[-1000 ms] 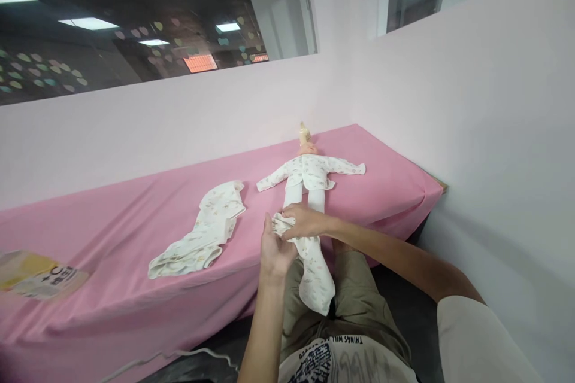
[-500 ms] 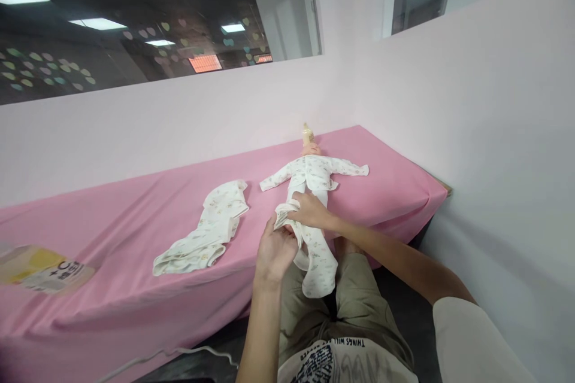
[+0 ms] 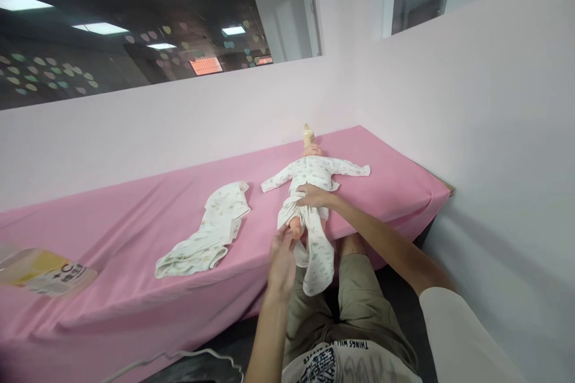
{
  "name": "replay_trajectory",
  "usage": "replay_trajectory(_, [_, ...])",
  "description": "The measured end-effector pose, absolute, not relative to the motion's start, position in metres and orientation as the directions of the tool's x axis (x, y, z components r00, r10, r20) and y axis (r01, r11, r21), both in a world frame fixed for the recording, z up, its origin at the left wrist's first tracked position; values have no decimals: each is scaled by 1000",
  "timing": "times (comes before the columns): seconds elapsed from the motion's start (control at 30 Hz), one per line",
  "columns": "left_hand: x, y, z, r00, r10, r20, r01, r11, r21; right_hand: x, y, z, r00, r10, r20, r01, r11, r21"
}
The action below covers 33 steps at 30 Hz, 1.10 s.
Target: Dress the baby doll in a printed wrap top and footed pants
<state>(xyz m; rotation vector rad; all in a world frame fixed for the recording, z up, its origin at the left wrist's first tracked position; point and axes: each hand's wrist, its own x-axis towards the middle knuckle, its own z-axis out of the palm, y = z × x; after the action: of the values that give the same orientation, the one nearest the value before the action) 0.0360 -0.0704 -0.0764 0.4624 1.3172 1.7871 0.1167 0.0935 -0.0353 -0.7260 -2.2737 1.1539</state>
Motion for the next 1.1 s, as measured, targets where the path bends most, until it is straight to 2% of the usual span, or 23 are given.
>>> replay_trajectory(0.07, [40, -65, -82, -698, 716, 15, -34, -54, 998, 114, 92, -36, -713, 669, 210, 234, 509, -829])
replay_trajectory(0.13, [42, -62, -85, -705, 674, 221, 291, -9, 957, 111, 91, -37, -692, 681, 241, 226, 521, -823])
replay_trajectory(0.17, [41, -60, -87, -680, 676, 285, 381, -7, 924, 110, 90, -38, -692, 677, 251, 224, 531, -817])
replay_trajectory(0.23, [39, -59, -91, -645, 692, 324, 421, -32, 907, 108, 90, -39, -701, 662, 264, 242, 569, -786])
replay_trajectory(0.33, [35, -59, -97, -628, 697, 345, 390, -101, 915, 106, 91, -41, -698, 669, 254, 382, 649, -659])
replay_trajectory(0.4, [33, -60, -98, -610, 693, 384, 436, -111, 893, 104, 92, -44, -682, 688, 246, 467, 670, -578])
replay_trajectory(0.5, [31, -60, -98, -601, 691, 402, 492, -76, 867, 100, 92, -47, -665, 706, 244, 507, 667, -546])
replay_trajectory(0.63, [25, -62, -95, -633, 716, 295, 413, -10, 911, 100, 89, -47, -654, 717, 240, 520, 657, -546])
replay_trajectory(0.77, [16, -60, -93, -638, 761, 114, 195, 17, 981, 106, 84, -44, -646, 723, 247, 494, 642, -587])
replay_trajectory(0.93, [6, -48, -92, -649, 761, 14, -49, -59, 997, 115, 81, -44, -641, 685, 345, 235, 603, -762])
replay_trajectory(1.1, [-3, -34, -100, -667, 745, 20, -199, -204, 959, 116, 84, -55, -552, 761, 342, 77, 454, -887])
